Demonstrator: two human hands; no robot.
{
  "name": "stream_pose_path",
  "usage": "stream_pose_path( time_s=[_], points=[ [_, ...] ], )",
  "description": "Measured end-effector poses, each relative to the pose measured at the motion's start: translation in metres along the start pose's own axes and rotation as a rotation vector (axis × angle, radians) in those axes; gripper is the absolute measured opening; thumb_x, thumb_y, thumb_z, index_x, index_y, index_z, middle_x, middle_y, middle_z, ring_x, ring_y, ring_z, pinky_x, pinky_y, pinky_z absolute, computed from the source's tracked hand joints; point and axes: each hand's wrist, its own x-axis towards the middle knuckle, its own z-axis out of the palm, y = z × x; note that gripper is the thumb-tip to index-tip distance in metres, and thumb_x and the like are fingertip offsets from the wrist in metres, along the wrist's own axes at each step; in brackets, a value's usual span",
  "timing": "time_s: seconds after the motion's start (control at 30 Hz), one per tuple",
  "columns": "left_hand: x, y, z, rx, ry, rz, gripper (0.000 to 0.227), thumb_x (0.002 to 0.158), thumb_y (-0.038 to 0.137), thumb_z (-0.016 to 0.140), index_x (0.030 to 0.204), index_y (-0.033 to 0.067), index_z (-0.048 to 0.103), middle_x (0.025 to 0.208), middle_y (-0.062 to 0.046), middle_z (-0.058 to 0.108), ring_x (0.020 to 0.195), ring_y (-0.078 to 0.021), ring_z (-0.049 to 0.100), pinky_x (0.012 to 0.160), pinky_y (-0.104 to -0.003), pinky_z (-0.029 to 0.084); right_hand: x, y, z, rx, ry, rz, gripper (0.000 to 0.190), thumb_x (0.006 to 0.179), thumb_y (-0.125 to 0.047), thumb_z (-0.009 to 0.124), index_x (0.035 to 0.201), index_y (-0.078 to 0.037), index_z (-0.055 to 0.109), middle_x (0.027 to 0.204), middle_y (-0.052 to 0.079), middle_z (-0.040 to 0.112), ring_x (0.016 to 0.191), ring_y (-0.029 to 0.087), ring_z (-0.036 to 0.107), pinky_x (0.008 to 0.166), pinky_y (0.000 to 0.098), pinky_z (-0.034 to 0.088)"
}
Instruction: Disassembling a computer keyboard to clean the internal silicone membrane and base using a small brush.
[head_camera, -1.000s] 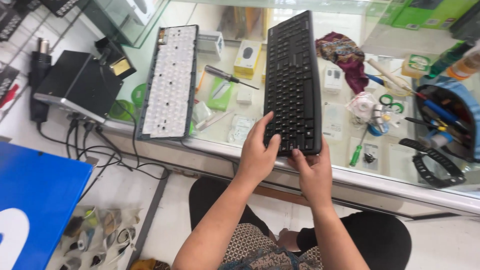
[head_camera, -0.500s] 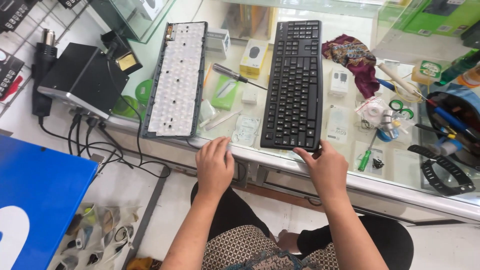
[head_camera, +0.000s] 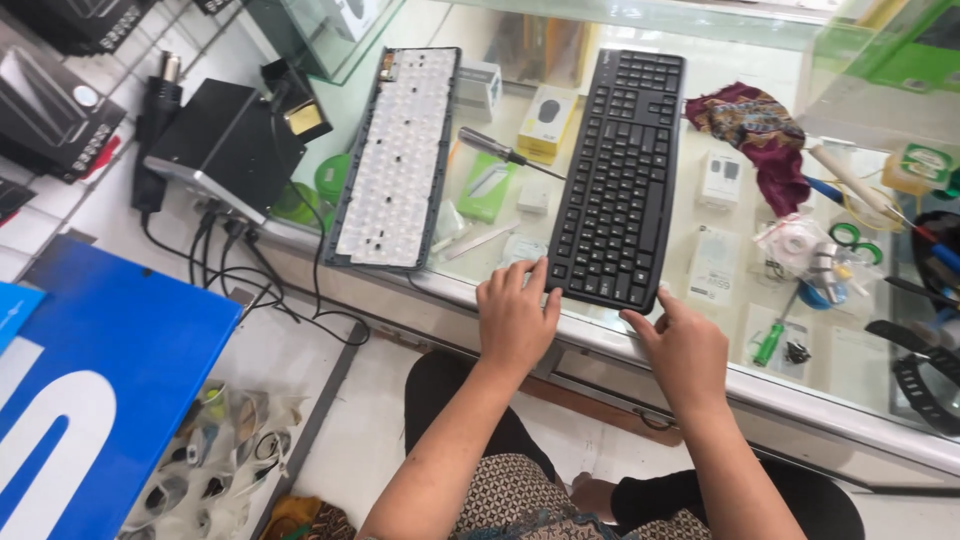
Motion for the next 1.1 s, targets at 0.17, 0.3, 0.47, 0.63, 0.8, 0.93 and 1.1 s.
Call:
stream_pose_path(
  time_s=[0.17,0.3,0.47,0.63,0.8,0.93,1.1],
  points=[
    [0.014,-0.014,-0.012,-0.017,0.055,-0.056,0.045,0.097,0.024,0.064,0.139,0.0077,0.064,0.119,-0.015,0.068,0.110,-0.0351,0.065,0.093,-0.055,0.049,-0.002,-0.010,-0.017,0.087,0.007,0.017,0.070,0.087,-0.050,0.082,0.141,-0.007,0.070,0.073,0.009,0.075,0.079,0.034,0.074,0.077,0.0468,0.057],
    [0.053,-0.091,-0.032,-0.052,0.246,-0.225,0.035,0.091,0.004,0.064,0.126,0.0037,0.067,0.111,-0.023,0.067,0.102,-0.0473,0.068,0.088,-0.057,0.054,-0.005,-0.005,-0.021,0.270,0.048,0.055,0.067,0.096,-0.044,0.080,0.150,-0.008,0.064,0.075,0.008,0.073,0.076,0.031,0.073,0.079,0.0450,0.054],
    [0.077,-0.183,-0.059,0.240,0.147,-0.271,0.034,0.085,0.027,0.077,0.118,0.0182,0.072,0.116,-0.005,0.068,0.106,-0.0342,0.070,0.088,-0.052,0.056,-0.008,-0.001,-0.016,0.313,0.087,0.040,0.038,0.109,-0.031,0.071,0.141,-0.011,0.069,0.075,0.005,0.073,0.072,0.025,0.071,0.076,0.0380,0.053],
    [0.074,-0.187,-0.108,0.290,0.009,-0.566,0.055,0.106,0.032,0.053,0.153,0.0042,0.045,0.159,-0.015,0.048,0.144,-0.0348,0.045,0.116,-0.053,0.038,-0.004,-0.009,-0.027,0.376,0.034,0.087,0.031,0.108,-0.025,0.066,0.133,-0.008,0.071,0.077,0.002,0.066,0.070,0.018,0.062,0.070,0.0359,0.049],
    [0.075,-0.278,-0.047,0.438,0.114,-0.496,0.043,0.099,0.045,0.060,0.121,0.0093,0.069,0.107,-0.015,0.075,0.107,-0.0389,0.070,0.085,-0.059,0.056,-0.004,0.000,-0.009,0.371,0.150,0.043,0.027,0.106,-0.025,0.076,0.129,-0.011,0.074,0.076,0.008,0.072,0.068,0.027,0.069,0.073,0.0398,0.053],
    [0.082,-0.284,-0.042,0.374,0.061,-0.554,0.045,0.102,0.053,0.054,0.112,0.0115,0.068,0.101,-0.016,0.077,0.102,-0.0401,0.073,0.081,-0.060,0.056,-0.005,-0.005,-0.011,0.353,0.175,0.063,0.030,0.101,-0.031,0.078,0.127,-0.016,0.075,0.077,0.005,0.074,0.070,0.026,0.071,0.074,0.0406,0.053],
    [0.084,-0.314,-0.036,0.080,0.017,-0.697,0.057,0.107,0.047,0.040,0.111,0.0038,0.076,0.110,-0.024,0.076,0.115,-0.0457,0.068,0.098,-0.059,0.050,-0.003,-0.015,-0.020,0.351,0.209,0.023,0.036,0.093,-0.026,0.085,0.125,-0.013,0.075,0.105,0.007,0.074,0.072,0.024,0.070,0.070,0.0390,0.055]
  ],
)
